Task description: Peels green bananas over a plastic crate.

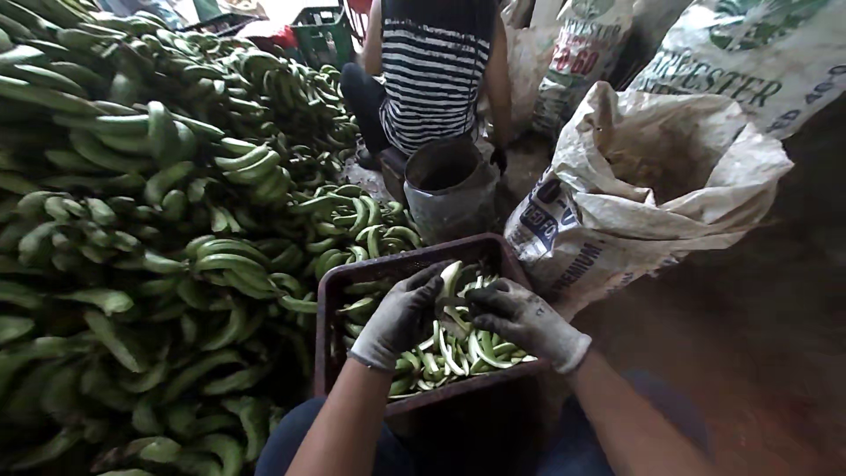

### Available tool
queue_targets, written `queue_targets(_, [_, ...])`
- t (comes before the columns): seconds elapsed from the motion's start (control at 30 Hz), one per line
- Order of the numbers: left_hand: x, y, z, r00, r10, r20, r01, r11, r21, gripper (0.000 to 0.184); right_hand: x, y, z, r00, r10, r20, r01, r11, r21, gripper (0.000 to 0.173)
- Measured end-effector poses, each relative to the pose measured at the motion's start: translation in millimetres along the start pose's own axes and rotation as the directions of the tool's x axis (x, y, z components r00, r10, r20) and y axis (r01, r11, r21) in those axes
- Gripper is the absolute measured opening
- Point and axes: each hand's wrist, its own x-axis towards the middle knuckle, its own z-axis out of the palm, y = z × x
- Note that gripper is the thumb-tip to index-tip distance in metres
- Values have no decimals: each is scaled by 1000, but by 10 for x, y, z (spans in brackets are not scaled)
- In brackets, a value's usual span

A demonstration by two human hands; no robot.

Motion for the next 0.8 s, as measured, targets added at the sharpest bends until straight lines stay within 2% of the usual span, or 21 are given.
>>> queue_targets(0.1, [-14, -7, 38, 1000, -18, 17, 18, 1000, -3, 37, 118, 65, 74, 990, 75, -123, -76, 997, -11, 46])
queue_targets(0.23, [-36, 8, 49, 999, -34, 23, 34, 999, 33, 37, 274, 312, -69, 908, 356, -219, -382, 920, -88, 49])
queue_targets(0.33, [-36, 42, 12, 1000, 5, 13, -5, 1000, -1, 37, 247, 370, -169, 864, 433, -258, -453, 891, -24, 48])
queue_targets(0.47, [31, 28, -7, 998, 57, -22, -59, 994, -89, 39, 149, 240, -123, 879, 347, -329, -350, 935, 51, 59])
queue_targets(0.6, [45, -26, 13, 998, 60, -2, -60, 994, -90, 56, 59, -131, 126, 928, 229, -294, -211, 973, 93, 83])
queue_targets(0.67, [62, -65, 20, 997, 67, 36, -63, 994, -91, 65, 45, -281, 271, 957, 154, -247, -163, 986, -18, 72])
queue_targets(0.73, [89, -70, 1, 995, 77, 64, -69, 990, -121, 61, 64, -318, 320, 948, 45, -316, -99, 983, -155, 63])
queue_targets(0.8, [117, -27, -35, 992, 109, 64, -94, 973, -211, 47, 81, -265, 186, 844, -109, -525, -23, 971, -238, 55])
